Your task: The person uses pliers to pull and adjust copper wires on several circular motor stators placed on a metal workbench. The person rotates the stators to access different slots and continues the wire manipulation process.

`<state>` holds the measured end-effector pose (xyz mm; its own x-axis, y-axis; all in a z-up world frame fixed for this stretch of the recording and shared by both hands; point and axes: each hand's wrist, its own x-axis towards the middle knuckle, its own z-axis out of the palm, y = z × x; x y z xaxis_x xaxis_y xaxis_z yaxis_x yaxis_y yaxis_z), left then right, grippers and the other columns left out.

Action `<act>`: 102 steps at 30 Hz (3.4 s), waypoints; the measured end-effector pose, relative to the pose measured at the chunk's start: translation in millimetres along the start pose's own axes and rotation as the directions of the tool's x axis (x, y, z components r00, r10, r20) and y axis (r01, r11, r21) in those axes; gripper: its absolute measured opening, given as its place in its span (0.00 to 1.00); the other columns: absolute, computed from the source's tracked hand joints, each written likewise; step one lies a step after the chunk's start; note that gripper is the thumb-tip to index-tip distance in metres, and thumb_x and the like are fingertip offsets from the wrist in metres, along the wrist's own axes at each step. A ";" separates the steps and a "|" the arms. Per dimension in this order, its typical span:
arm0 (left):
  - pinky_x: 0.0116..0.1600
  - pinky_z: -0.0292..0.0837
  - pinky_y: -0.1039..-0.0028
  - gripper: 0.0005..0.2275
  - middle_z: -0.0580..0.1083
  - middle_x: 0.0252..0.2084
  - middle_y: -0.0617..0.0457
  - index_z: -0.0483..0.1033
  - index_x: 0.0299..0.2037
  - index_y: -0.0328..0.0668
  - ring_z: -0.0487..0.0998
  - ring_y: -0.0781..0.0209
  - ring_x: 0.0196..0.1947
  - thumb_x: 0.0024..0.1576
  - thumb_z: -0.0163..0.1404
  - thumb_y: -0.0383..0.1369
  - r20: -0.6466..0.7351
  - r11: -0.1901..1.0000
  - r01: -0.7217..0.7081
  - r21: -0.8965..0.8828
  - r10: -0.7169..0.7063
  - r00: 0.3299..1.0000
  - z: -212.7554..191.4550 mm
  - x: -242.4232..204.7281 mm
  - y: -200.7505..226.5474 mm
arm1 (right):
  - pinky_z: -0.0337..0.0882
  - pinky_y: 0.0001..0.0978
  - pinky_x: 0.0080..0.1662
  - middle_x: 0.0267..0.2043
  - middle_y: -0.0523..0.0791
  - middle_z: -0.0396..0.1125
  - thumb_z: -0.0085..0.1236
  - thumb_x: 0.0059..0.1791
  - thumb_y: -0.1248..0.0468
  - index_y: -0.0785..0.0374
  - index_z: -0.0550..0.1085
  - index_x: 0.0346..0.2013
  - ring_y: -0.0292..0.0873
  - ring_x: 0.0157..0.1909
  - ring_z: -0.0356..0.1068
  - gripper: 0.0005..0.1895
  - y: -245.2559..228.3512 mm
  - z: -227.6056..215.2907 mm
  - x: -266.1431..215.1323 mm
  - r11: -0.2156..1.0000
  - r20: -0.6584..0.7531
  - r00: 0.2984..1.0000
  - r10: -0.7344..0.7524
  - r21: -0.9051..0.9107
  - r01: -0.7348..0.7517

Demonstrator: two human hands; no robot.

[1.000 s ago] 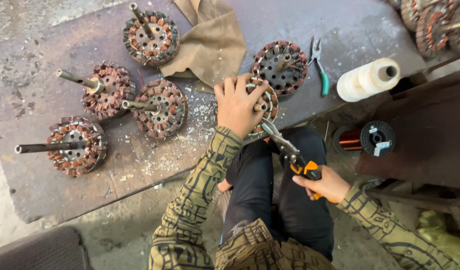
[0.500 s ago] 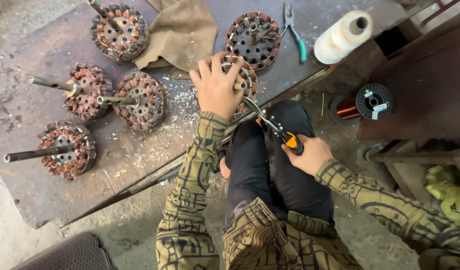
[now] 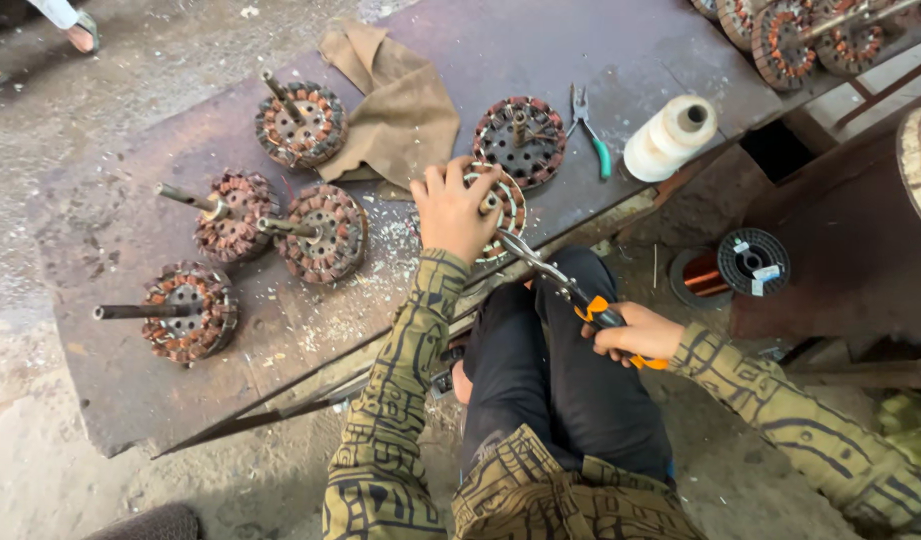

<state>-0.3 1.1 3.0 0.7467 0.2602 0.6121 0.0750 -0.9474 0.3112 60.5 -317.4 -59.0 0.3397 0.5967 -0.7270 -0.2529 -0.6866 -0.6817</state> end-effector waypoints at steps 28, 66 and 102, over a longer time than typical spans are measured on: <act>0.56 0.58 0.55 0.17 0.71 0.58 0.52 0.81 0.52 0.57 0.67 0.48 0.55 0.51 0.62 0.37 -0.056 0.999 0.031 0.013 -0.031 0.998 3.1 -7.1 7.1 | 0.72 0.41 0.41 0.33 0.50 0.74 0.60 0.48 0.49 0.61 0.78 0.39 0.50 0.36 0.75 0.18 -32.0 23.4 -36.3 0.797 -0.253 0.855 -0.454 -0.543 0.263; 0.55 0.58 0.56 0.13 0.74 0.54 0.56 0.82 0.46 0.59 0.69 0.48 0.52 0.50 0.56 0.36 0.029 0.999 -0.024 0.028 0.023 0.999 6.2 4.5 2.5 | 0.71 0.49 0.44 0.35 0.54 0.71 0.64 0.45 0.43 0.63 0.78 0.34 0.59 0.42 0.72 0.24 -36.8 37.0 -5.8 0.728 -0.363 0.767 -0.529 -0.659 0.190; 0.66 0.56 0.56 0.23 0.73 0.62 0.50 0.74 0.58 0.45 0.69 0.47 0.62 0.50 0.49 0.27 -0.271 0.976 -0.073 -0.204 0.015 0.962 -13.2 -24.0 18.7 | 0.69 0.47 0.47 0.41 0.53 0.66 0.64 0.39 0.65 0.70 0.72 0.45 0.57 0.45 0.68 0.21 -24.6 94.8 -25.8 0.711 -0.553 0.517 -0.653 -0.683 0.168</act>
<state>-25.5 -20.4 3.7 0.5406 0.2864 0.7910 -0.1159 -0.9059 0.4073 -27.9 -276.5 -31.3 0.8418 0.5274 0.1149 0.4958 -0.6714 -0.5508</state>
